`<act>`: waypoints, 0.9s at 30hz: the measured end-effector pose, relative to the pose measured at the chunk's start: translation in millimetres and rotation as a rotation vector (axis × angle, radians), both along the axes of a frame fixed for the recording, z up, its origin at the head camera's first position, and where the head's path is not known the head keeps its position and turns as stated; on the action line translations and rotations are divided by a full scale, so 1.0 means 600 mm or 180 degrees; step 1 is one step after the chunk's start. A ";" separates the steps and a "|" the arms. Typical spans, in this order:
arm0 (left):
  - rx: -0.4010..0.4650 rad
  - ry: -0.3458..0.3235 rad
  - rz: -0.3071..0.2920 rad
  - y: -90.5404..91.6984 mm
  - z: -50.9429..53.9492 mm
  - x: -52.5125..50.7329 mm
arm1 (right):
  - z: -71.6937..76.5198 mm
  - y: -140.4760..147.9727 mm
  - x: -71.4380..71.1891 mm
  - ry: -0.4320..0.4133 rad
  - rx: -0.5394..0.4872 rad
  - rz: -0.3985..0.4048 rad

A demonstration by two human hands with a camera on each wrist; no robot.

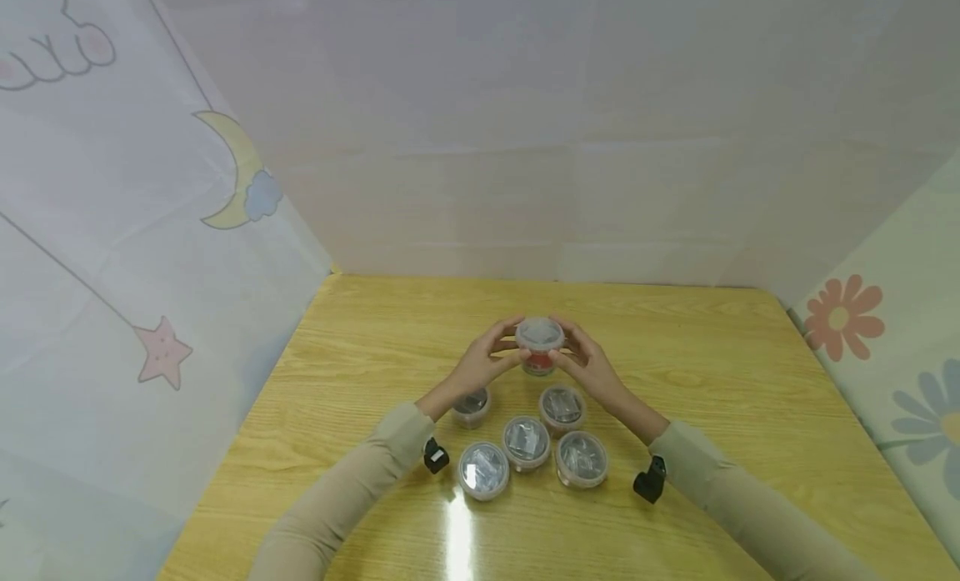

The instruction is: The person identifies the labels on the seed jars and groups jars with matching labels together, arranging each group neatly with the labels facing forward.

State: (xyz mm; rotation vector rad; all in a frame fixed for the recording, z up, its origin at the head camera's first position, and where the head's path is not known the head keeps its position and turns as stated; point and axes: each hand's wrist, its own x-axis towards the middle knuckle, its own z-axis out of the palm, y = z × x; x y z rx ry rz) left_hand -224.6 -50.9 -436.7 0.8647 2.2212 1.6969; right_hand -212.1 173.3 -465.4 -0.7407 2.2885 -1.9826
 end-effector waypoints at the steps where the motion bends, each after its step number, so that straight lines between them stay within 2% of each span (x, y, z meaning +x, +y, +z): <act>1: -0.0002 -0.0005 -0.0023 0.000 -0.001 -0.001 | -0.001 0.001 -0.001 -0.0011 -0.0001 -0.0002; 10: 0.0035 -0.0034 -0.0172 -0.001 -0.006 -0.004 | -0.007 0.004 -0.001 0.0012 0.0018 0.0093; 17: 0.0095 0.0057 -0.0062 0.000 -0.007 -0.002 | -0.005 0.002 0.000 -0.0047 0.0081 0.0123; 20: 0.0169 0.0080 0.0006 0.001 -0.007 -0.003 | 0.003 0.000 0.001 -0.0089 0.0100 0.0093; 27: 0.0202 0.0037 0.0109 0.003 -0.007 -0.005 | 0.040 -0.011 0.017 -0.0017 0.0141 -0.0076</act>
